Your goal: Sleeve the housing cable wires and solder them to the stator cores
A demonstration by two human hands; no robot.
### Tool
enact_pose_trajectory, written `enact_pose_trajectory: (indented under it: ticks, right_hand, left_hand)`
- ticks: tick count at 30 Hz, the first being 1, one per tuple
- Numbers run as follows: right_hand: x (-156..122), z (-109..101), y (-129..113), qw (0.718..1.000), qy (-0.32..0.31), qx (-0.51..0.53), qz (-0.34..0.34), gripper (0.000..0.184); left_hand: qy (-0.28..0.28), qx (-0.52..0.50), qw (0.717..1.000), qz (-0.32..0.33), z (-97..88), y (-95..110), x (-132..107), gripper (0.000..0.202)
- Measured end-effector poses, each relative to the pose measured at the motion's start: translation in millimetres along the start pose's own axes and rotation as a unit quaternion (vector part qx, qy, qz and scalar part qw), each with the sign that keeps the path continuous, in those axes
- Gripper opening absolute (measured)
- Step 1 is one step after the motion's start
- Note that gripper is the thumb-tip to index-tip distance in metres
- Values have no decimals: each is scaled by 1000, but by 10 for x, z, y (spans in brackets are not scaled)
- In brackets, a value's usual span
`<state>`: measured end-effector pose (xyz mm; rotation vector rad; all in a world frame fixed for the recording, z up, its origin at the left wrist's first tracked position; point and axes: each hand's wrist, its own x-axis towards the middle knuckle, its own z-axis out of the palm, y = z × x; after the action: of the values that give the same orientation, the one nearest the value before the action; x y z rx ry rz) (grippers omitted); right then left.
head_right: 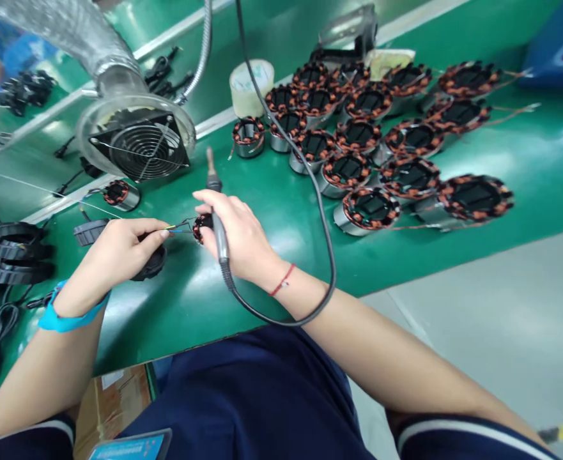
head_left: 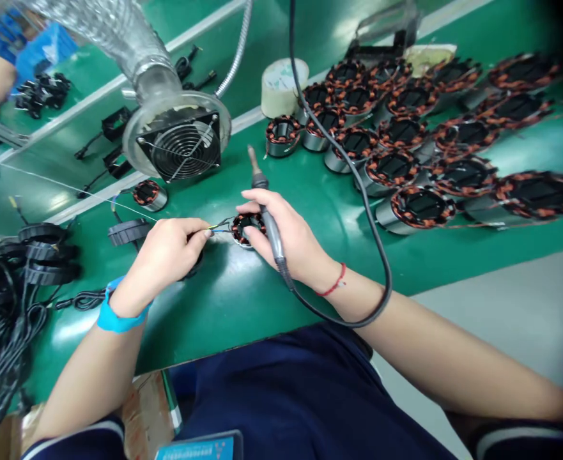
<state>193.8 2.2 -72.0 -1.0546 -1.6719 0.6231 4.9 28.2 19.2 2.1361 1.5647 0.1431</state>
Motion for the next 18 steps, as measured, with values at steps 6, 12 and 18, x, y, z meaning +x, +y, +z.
enact_pose_trajectory:
  ticks: [6,12,18]
  right_hand:
    - [-66,-62,14,1000,6,19,17,44]
    - [-112,-60,15,999,-11,7,37,40]
    - [-132,-67,158,996,-17,-31,81,37]
  left_hand:
    - [176,110,970,-126,-382,-671,53,30]
    - [42,193,966,-166,-563,-899,328,58]
    - [-59,229,941,-240,-536,-765,565,58]
